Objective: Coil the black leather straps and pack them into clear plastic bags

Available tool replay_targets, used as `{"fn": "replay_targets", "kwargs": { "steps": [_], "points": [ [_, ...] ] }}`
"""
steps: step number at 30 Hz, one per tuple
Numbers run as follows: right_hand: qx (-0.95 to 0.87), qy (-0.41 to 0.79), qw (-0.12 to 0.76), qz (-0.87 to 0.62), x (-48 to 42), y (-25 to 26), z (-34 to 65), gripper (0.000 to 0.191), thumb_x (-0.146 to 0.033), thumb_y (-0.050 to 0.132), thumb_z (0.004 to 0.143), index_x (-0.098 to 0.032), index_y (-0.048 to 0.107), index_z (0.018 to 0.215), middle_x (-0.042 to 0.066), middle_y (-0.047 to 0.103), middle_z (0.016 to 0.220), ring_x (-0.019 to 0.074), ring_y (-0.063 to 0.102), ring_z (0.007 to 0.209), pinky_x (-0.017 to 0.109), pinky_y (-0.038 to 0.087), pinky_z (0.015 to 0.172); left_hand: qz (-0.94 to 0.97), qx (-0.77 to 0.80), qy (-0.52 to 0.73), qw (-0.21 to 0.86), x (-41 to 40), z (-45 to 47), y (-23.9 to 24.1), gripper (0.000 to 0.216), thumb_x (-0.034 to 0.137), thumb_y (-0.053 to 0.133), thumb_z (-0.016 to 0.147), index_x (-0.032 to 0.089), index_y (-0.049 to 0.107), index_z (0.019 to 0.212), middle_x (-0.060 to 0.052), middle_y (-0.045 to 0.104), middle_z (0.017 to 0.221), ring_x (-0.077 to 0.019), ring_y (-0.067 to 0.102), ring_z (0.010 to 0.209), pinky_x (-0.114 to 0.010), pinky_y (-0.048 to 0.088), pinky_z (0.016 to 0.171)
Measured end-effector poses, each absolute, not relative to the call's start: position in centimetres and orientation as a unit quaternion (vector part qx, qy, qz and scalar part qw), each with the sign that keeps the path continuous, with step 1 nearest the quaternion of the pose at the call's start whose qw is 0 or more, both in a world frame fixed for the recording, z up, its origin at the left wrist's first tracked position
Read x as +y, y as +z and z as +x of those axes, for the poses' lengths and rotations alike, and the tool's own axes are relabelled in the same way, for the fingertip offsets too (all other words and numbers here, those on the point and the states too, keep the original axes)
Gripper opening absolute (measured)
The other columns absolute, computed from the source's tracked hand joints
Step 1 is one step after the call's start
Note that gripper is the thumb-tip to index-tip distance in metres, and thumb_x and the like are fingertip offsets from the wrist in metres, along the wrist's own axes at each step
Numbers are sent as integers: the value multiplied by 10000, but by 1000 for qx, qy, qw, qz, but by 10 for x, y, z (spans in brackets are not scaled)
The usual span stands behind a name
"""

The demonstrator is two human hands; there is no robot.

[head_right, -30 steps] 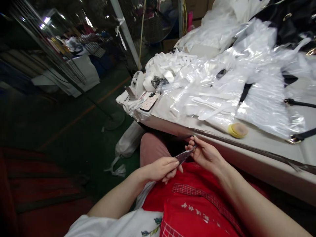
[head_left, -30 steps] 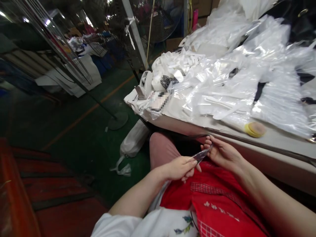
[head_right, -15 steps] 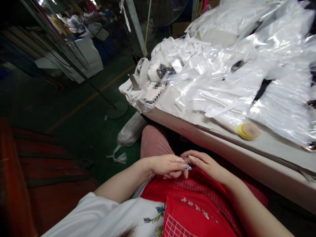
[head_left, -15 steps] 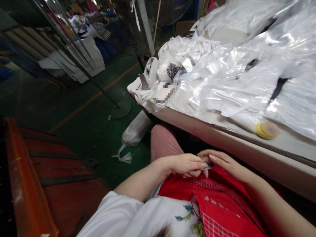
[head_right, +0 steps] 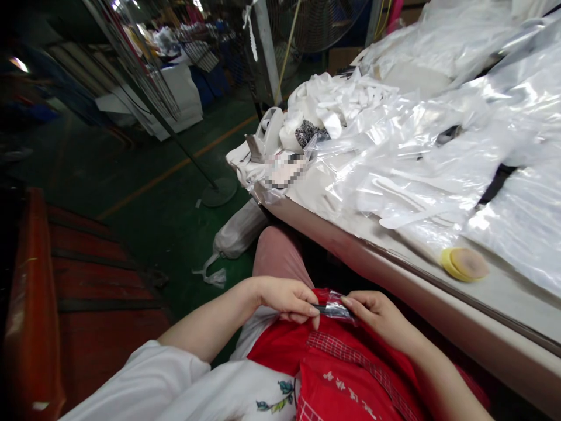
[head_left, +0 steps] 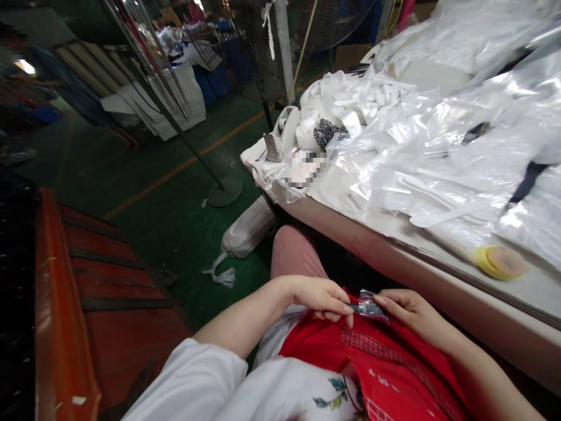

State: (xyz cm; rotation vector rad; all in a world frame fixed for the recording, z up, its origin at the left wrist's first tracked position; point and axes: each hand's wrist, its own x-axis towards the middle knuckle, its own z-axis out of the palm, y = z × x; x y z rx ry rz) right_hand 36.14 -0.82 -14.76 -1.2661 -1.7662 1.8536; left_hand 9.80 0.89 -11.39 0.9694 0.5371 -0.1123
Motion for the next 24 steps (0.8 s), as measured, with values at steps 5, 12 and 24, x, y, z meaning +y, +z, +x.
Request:
{"fn": "replay_targets", "kwargs": {
  "steps": [5,12,24],
  "points": [
    [-640,633,150,-408,-9,-135,355,391,-554,570,879,-177,658,820,31,622,774,210,548,762,290,447,706,259,207,73,941,11,103,-106,345,456,669,854,117,670,793,98,310,433,-36,206,322,-186,144,339],
    [-516,743,156,-397,-17,-129,297,580,-733,502,833,-168,600,744,-3,540,606,117,458,508,234,378,499,120,166,457,866,25,146,-89,311,244,703,832,74,680,1092,-87,727,897,-193,709,903,-330,506,903],
    [-558,728,212,-336,-17,-86,313,475,-602,552,889,-162,685,771,52,625,671,164,544,642,299,435,667,683,392,422,449,20,142,-75,355,254,377,963,124,619,1188,-167,691,1106,-258,621,1062,-397,415,1003]
  ]
}}
